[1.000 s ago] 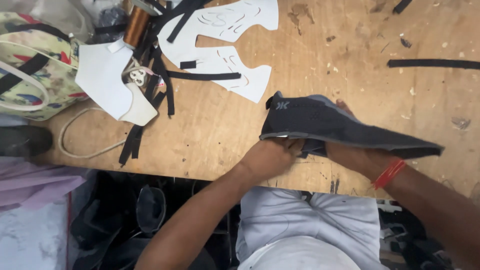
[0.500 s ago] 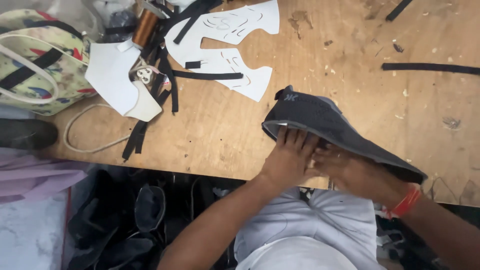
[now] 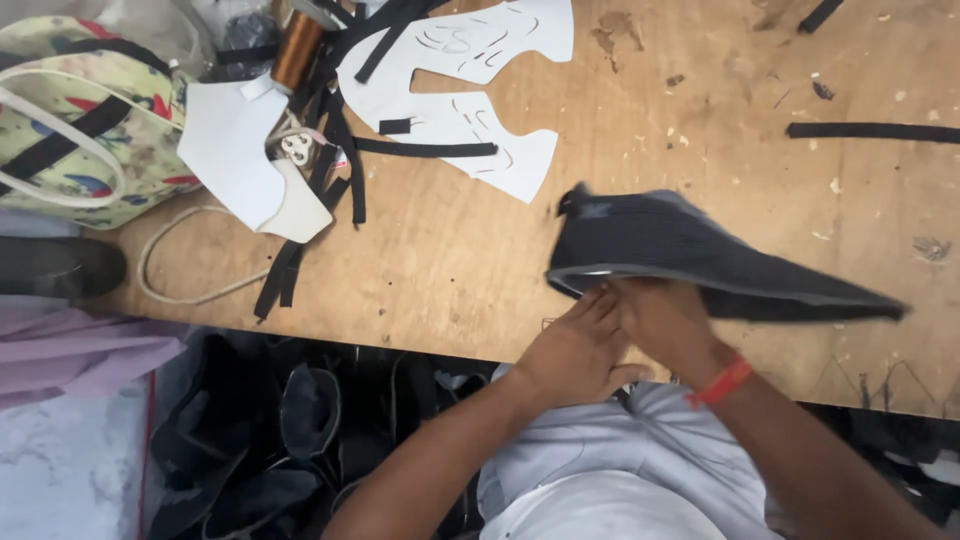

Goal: The person picks up black foam shoe upper components one at a time from the worktable, turns each one inside out by pushing the material through with both hands, and places the turned component onto a large pile beside the table.

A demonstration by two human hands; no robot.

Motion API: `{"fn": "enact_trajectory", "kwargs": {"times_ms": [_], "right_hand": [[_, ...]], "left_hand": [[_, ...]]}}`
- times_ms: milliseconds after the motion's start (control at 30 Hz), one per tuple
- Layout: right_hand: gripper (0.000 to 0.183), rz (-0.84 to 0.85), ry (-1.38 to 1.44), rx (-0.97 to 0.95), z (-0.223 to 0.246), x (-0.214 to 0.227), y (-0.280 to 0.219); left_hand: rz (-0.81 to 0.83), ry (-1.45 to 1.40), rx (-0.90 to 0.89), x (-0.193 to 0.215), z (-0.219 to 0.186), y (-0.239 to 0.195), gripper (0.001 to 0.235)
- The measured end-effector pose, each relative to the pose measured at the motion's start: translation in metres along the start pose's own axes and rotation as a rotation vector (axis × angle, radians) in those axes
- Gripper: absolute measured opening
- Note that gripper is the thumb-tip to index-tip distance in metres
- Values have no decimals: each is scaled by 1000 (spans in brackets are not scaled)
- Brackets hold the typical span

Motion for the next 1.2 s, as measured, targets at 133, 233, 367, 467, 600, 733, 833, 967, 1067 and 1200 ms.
{"fn": "enact_trajectory", "kwargs": {"times_ms": [133,233,367,467,600,733,833,967,1067,1200], "right_hand": [[44,9,266,-54,-9,14,19],[42,-128,13,32,-27,12,14],[43,27,-214,31,-7,-26,4],[39,141,-153,-25,-5,-38,-1],[42,-64,326,143,28,35,-6],[38,360,-101,38,50,4,-24],[36,605,-424,-25,31,-9,-32],[68,-53,47,98,31,57,-10],[78,107,89,-106,-1,42,0],[71,-302,-122,94,4,52,-5]], "left_hand": [[-171,28,-40,10,-5,6,75],[-145,10,12,-2,-5,2,80],[-249,7,13,11,-9,5,72],[-87,-51,94,20,-12,10,65],[462,-248,188,42,-42,-2,52],[-332,626,-236,121,-77,-1,44],[-624,632,152,172,-33,1,65],[-623,-7,471,123,38,-18,53],[-836,-323,411,80,51,-22,56],[-818,-351,514,47,61,-18,54]]}}
Point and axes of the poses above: each hand's wrist, its own y-axis towards the middle knuckle, its own x-axis out of the back of the hand, z = x × y, the point moved 7 cm from there along y, towards the middle knuckle, and after that the axes turned 15 degrees about -x, right-handed, at the moved point
